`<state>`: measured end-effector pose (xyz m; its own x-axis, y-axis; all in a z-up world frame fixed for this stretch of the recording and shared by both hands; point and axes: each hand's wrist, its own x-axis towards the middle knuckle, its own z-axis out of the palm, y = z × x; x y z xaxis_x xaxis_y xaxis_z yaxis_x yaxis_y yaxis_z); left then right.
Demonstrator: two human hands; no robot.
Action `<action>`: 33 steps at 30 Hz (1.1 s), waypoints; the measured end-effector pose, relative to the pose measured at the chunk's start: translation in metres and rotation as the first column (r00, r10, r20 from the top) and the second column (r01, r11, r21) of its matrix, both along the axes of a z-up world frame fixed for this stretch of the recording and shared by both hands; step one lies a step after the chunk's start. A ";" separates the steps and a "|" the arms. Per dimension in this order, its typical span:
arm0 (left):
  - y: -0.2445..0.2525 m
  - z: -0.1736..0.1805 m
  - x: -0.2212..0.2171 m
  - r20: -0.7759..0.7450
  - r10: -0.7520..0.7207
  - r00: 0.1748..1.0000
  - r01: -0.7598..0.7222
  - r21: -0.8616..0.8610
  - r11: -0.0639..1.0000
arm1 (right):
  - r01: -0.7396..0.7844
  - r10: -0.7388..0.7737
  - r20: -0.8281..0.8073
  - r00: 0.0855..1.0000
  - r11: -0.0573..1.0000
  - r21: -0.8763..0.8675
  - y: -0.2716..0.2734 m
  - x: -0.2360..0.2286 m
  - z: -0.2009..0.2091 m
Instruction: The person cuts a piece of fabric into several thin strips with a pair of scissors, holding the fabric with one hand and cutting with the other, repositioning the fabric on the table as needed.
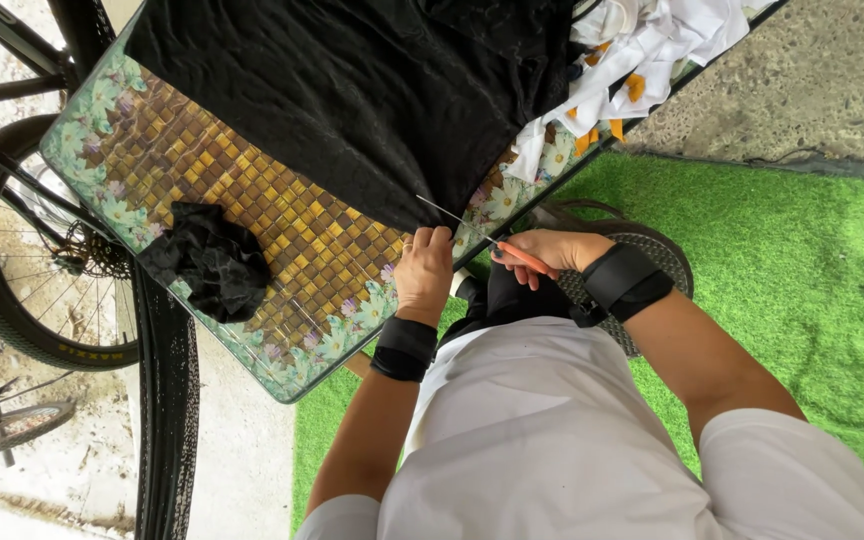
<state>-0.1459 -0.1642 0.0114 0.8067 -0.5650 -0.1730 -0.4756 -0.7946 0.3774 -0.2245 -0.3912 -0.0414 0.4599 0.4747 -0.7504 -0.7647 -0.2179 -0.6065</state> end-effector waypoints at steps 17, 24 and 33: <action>-0.004 -0.013 -0.005 0.099 0.009 0.995 -0.006 -0.030 1.000 | -0.029 0.030 0.029 0.999 0.999 -0.039 0.002 0.000 -0.002; -0.001 -0.011 -0.001 0.017 0.041 0.999 -0.039 -0.085 0.996 | 0.122 -0.117 0.075 0.990 0.990 -0.075 0.002 -0.008 0.003; 0.007 -0.022 0.004 -0.072 0.105 0.992 -0.115 -0.139 0.984 | 0.101 -0.098 0.029 0.995 0.989 -0.113 0.006 -0.007 0.014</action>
<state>-0.1417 -0.1575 -0.0103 0.8550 -0.4962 -0.1507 -0.3593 -0.7764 0.5177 -0.2315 -0.3851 -0.0270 0.5183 0.3379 -0.7856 -0.7720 -0.2102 -0.5998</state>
